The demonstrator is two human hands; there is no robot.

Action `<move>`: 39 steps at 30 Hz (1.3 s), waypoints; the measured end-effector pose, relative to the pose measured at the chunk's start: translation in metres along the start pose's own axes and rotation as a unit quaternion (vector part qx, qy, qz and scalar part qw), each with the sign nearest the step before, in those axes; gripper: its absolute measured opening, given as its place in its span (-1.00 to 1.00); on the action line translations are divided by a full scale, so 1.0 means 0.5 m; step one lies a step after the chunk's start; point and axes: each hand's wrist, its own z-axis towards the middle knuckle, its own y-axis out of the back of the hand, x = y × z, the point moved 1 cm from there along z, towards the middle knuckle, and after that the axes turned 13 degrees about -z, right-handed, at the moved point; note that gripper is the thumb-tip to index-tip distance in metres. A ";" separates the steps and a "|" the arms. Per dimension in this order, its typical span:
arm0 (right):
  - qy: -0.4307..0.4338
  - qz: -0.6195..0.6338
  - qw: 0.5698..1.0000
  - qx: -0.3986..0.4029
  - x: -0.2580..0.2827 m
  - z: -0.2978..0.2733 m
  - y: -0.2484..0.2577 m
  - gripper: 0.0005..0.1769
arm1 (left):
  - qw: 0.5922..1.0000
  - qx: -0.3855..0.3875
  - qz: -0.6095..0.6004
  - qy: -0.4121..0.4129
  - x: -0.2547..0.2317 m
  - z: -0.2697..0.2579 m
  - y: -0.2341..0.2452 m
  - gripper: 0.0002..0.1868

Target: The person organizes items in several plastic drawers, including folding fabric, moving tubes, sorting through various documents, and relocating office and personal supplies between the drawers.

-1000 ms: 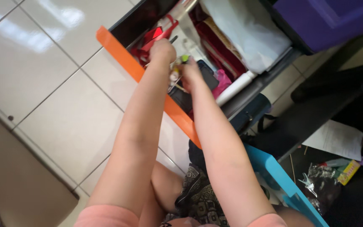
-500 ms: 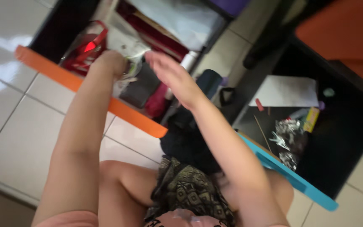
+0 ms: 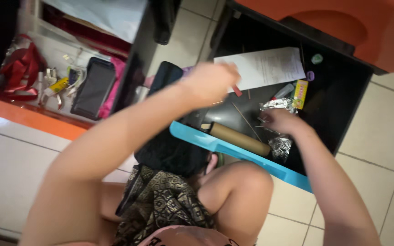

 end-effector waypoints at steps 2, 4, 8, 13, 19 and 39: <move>0.042 -0.013 0.999 0.012 0.016 0.028 -0.034 -0.38 | 0.990 0.138 0.032 0.028 -0.035 0.097 -0.118 -0.81; 0.072 -0.079 0.994 0.013 0.056 0.040 -0.046 -0.19 | 0.943 0.274 0.140 0.125 -0.023 0.152 -0.225 -0.59; 0.056 -0.084 0.995 -0.022 0.106 0.033 -0.045 -0.15 | 0.845 0.386 0.246 0.276 0.089 0.135 -0.323 -0.60; 0.064 -0.058 0.992 -0.092 0.101 0.059 -0.085 -0.47 | 0.901 0.266 0.078 0.333 0.139 0.123 -0.375 -0.63; 0.059 -0.151 0.978 -0.134 0.088 0.075 -0.109 -0.75 | 0.925 0.259 0.093 0.262 0.148 0.127 -0.352 -0.70; 0.097 0.495 0.851 0.149 -0.022 0.024 -0.005 -0.31 | 0.857 0.422 0.190 0.228 0.198 0.094 -0.442 -0.66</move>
